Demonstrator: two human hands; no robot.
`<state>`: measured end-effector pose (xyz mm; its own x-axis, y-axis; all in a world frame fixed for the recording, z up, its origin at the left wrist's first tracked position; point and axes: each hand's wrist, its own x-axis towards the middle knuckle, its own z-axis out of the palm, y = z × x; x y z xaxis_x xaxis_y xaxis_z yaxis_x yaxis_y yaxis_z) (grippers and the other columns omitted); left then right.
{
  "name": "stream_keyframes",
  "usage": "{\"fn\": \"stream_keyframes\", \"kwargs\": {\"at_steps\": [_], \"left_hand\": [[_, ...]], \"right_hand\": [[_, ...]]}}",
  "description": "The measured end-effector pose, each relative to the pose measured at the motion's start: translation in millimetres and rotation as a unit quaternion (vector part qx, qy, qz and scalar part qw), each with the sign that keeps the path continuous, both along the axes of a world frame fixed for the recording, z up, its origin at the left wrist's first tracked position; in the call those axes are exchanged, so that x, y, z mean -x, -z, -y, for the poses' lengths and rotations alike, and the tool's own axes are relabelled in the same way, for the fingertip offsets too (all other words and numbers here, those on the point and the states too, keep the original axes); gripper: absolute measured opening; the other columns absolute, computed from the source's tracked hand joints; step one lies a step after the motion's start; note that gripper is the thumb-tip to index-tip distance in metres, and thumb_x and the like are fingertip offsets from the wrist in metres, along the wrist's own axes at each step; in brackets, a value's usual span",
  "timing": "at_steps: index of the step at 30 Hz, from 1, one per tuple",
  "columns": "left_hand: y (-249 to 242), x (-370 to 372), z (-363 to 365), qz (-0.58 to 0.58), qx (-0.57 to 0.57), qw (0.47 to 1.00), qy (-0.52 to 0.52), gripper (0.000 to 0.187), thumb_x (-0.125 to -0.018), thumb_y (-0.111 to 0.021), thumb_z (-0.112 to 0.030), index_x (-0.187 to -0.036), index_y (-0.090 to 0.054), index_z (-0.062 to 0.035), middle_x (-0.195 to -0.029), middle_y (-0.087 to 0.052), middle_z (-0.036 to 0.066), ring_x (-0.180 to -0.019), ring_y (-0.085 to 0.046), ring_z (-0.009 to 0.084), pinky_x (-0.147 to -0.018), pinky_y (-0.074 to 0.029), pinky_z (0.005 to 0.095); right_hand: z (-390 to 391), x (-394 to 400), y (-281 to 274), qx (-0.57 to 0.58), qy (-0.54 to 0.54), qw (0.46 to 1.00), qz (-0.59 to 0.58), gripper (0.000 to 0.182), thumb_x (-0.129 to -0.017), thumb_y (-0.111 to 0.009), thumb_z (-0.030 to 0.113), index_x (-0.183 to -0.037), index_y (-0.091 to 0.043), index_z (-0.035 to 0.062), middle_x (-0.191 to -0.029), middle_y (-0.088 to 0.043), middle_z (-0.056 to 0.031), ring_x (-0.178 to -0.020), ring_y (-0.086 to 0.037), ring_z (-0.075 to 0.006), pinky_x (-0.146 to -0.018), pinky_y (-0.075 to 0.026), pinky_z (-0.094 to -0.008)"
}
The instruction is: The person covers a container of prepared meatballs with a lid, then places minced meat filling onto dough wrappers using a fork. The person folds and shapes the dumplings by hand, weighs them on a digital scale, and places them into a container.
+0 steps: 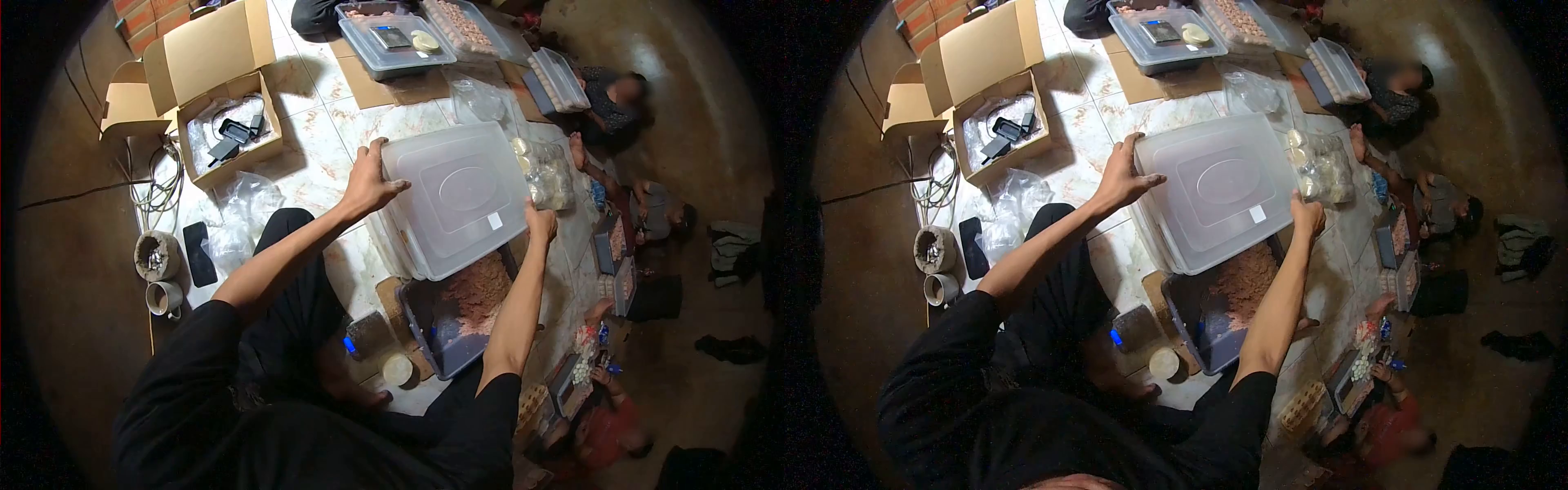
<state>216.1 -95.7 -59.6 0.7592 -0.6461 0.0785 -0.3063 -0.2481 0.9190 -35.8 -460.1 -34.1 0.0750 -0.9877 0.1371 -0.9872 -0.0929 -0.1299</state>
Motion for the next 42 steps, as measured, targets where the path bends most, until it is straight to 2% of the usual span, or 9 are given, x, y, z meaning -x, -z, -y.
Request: {"fn": "stream_keyframes", "kwargs": {"at_steps": [9, 13, 15, 19, 21, 25, 31, 39, 42], "left_hand": [[-2.7, -3.2, 7.4, -0.034, -0.043, 0.998, 0.012, 0.100, -0.068, -0.095, -0.031, -0.143, -0.038, 0.0046, -0.120, -0.057, 0.033, -0.111, -0.063, 0.0438, -0.096, -0.053, 0.0469], [-24.0, -9.5, 2.6, -0.045, -0.048, 0.997, -0.028, 0.098, -0.071, -0.093, -0.043, -0.140, -0.044, 0.0060, -0.123, -0.059, 0.034, -0.113, -0.064, 0.0423, -0.096, -0.053, 0.0485], [-29.1, -11.1, -0.7, -0.089, 0.043, 0.991, -0.095, 0.097, -0.072, -0.091, -0.050, -0.138, -0.047, 0.0060, -0.125, -0.060, 0.034, -0.115, -0.063, 0.0411, -0.097, -0.054, 0.0483], [-81.7, 4.9, -54.7, -0.408, 0.231, 0.877, 0.107, 0.053, -0.095, -0.074, -0.032, -0.129, -0.054, 0.0024, -0.101, -0.071, 0.022, -0.080, -0.074, 0.0281, -0.066, -0.062, 0.0360], [-102.3, 15.1, -81.5, -0.383, 0.322, 0.864, 0.061, 0.029, -0.100, -0.063, -0.018, -0.120, -0.056, 0.0014, -0.088, -0.072, 0.019, -0.059, -0.070, 0.0227, -0.049, -0.059, 0.0331], [-71.6, -64.0, -131.1, -0.297, 0.416, 0.857, -0.063, 0.025, -0.101, -0.060, -0.014, -0.118, -0.054, 0.0039, -0.085, -0.071, 0.022, -0.054, -0.069, 0.0256, -0.041, -0.056, 0.0355], [12.5, -140.0, -132.8, -0.270, 0.364, 0.875, -0.173, 0.026, -0.102, -0.058, -0.015, -0.121, -0.050, 0.0015, -0.084, -0.071, 0.020, -0.057, -0.071, 0.0299, -0.042, -0.055, 0.0359], [118.9, -164.9, -90.5, -0.312, 0.236, 0.904, -0.171, 0.017, -0.100, -0.059, -0.013, -0.113, -0.053, -0.0016, -0.081, -0.069, 0.017, -0.058, -0.070, 0.0277, -0.044, -0.058, 0.0403], [161.0, -172.4, -64.6, -0.311, 0.211, 0.914, -0.155, 0.020, -0.100, -0.061, -0.014, -0.114, -0.055, -0.0018, -0.081, -0.070, 0.017, -0.057, -0.068, 0.0258, -0.048, -0.058, 0.0399]], "right_hand": [[-30.7, -17.4, -37.0, 0.100, 0.038, 0.980, 0.170, 0.103, -0.071, -0.072, 0.079, -0.117, -0.069, -0.0126, -0.117, -0.071, -0.0301, -0.109, -0.067, -0.0483, -0.094, -0.053, -0.0541], [5.3, -7.3, -79.4, -0.091, -0.012, 0.813, 0.575, 0.067, -0.089, -0.080, 0.044, -0.137, -0.060, 0.0017, -0.102, -0.071, -0.0151, -0.092, -0.070, -0.0277, -0.069, -0.058, -0.0402], [-7.4, -5.9, -118.3, -0.118, -0.036, 0.791, 0.600, 0.059, -0.093, -0.079, 0.036, -0.139, -0.058, 0.0050, -0.099, -0.069, -0.0100, -0.090, -0.067, -0.0216, -0.066, -0.057, -0.0340], [-62.5, -35.0, -148.8, -0.138, -0.112, 0.756, 0.630, 0.056, -0.095, -0.077, 0.036, -0.138, -0.056, 0.0075, -0.102, -0.068, -0.0103, -0.082, -0.066, -0.0226, -0.063, -0.055, -0.0334], [-103.0, -46.9, -150.6, -0.198, -0.215, 0.726, 0.623, 0.061, -0.094, -0.077, 0.034, -0.141, -0.047, 0.0106, -0.106, -0.067, -0.0140, -0.077, -0.067, -0.0244, -0.056, -0.053, -0.0352], [-228.1, -11.1, -108.1, 0.008, -0.325, 0.875, 0.359, 0.070, -0.097, -0.073, 0.040, -0.153, -0.043, 0.0118, -0.121, -0.062, -0.0146, -0.112, -0.061, -0.0240, -0.089, -0.053, -0.0367], [-369.6, 9.6, -11.9, -0.027, -0.387, 0.918, 0.080, 0.061, -0.091, -0.075, 0.026, -0.143, -0.054, 0.0002, -0.145, -0.050, -0.0241, -0.146, -0.033, -0.0444, -0.117, -0.032, -0.0551], [-401.4, 15.7, -20.7, 0.060, -0.331, 0.916, 0.218, 0.054, -0.093, -0.072, 0.016, -0.143, -0.056, 0.0035, -0.151, -0.040, -0.0245, -0.141, -0.041, -0.0454, -0.115, -0.038, -0.0520], [-415.9, 60.3, 8.3, 0.033, -0.192, 0.944, 0.266, 0.029, -0.093, -0.071, 0.012, -0.119, -0.067, 0.0002, -0.117, -0.064, -0.0181, -0.108, -0.064, -0.0333, -0.091, -0.051, -0.0433]]}}
